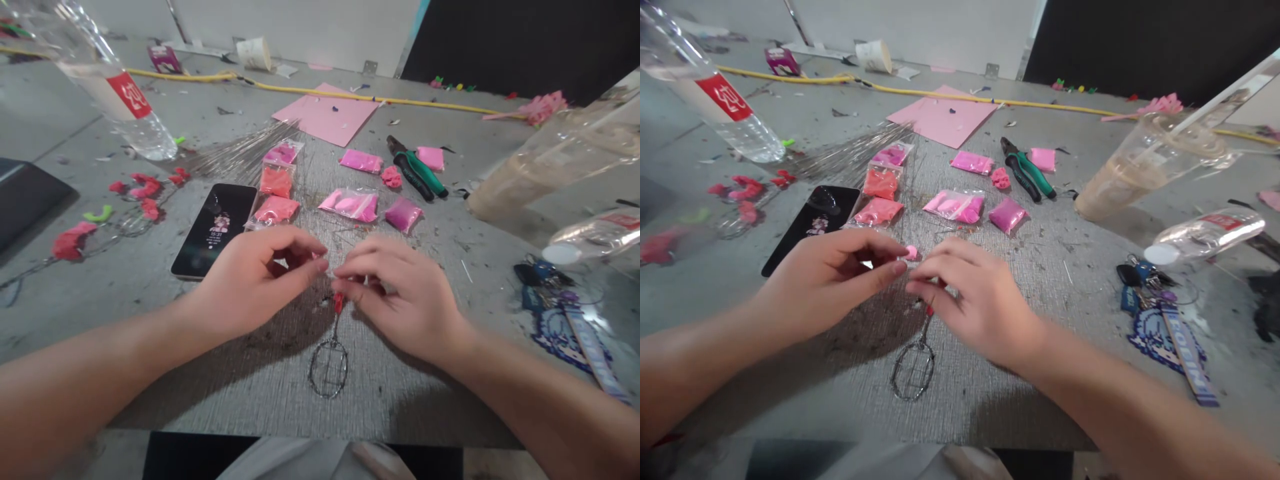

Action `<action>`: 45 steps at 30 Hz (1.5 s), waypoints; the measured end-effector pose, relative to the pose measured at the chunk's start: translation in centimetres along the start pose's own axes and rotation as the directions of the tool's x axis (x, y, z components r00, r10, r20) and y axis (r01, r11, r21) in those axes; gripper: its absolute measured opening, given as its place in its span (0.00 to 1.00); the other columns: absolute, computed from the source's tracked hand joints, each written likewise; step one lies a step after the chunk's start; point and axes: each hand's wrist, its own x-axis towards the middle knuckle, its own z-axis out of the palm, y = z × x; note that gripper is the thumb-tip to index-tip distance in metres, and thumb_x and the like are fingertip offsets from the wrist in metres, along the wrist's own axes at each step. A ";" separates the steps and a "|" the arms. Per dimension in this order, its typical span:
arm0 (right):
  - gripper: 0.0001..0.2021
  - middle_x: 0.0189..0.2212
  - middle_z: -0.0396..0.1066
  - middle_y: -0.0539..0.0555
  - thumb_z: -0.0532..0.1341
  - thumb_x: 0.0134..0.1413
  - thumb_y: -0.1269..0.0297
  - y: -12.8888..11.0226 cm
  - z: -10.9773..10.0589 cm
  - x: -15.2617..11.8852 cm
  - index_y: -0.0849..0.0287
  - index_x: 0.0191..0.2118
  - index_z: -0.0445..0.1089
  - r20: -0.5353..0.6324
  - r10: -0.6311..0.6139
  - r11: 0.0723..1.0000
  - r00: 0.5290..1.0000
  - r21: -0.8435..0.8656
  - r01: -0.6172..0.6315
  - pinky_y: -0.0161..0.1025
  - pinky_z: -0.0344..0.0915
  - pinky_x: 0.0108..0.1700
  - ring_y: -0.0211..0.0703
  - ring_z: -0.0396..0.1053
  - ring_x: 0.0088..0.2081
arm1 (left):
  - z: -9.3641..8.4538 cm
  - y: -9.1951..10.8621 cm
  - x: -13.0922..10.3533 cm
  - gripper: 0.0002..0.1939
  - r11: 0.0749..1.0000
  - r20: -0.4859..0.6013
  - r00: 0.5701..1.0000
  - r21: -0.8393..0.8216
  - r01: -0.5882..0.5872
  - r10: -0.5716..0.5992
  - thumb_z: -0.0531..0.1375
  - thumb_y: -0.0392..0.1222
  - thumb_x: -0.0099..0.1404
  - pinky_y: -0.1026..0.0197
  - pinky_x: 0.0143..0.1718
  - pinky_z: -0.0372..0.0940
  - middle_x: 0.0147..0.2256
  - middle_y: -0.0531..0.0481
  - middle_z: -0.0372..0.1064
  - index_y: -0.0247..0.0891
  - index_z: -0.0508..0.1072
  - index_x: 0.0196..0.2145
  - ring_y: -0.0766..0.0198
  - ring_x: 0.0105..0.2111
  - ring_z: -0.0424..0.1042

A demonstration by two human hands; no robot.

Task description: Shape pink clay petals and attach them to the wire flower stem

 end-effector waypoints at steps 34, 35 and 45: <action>0.06 0.36 0.77 0.57 0.67 0.61 0.76 -1.0 -0.5 -0.3 0.63 0.42 0.79 0.076 -0.101 0.971 0.992 0.225 0.082 0.35 0.77 0.39 0.37 0.76 0.37 | 0.2 1.7 -1.8 0.05 0.917 0.289 0.947 -0.322 0.237 -0.143 0.64 0.34 0.61 0.72 0.21 0.58 0.22 0.58 0.65 0.37 0.74 0.27 0.73 0.22 0.61; 0.06 0.36 0.77 0.57 0.67 0.61 0.76 -1.0 -0.6 -0.3 0.62 0.42 0.79 0.080 -0.106 0.974 0.991 0.207 0.087 0.36 0.77 0.39 0.37 0.76 0.37 | 0.1 1.7 -1.8 0.05 0.915 0.293 0.945 -0.324 0.239 -0.143 0.64 0.34 0.61 0.72 0.20 0.58 0.22 0.58 0.65 0.37 0.74 0.27 0.73 0.22 0.61; 0.08 0.36 0.78 0.56 0.64 0.61 0.77 -1.3 -0.5 -0.2 0.59 0.42 0.77 0.093 -0.102 0.982 0.990 0.170 0.085 0.36 0.77 0.37 0.37 0.76 0.35 | 0.3 1.5 -1.8 0.07 0.884 0.350 0.922 -0.363 0.295 -0.164 0.65 0.38 0.64 0.71 0.16 0.57 0.21 0.59 0.64 0.39 0.74 0.28 0.74 0.18 0.61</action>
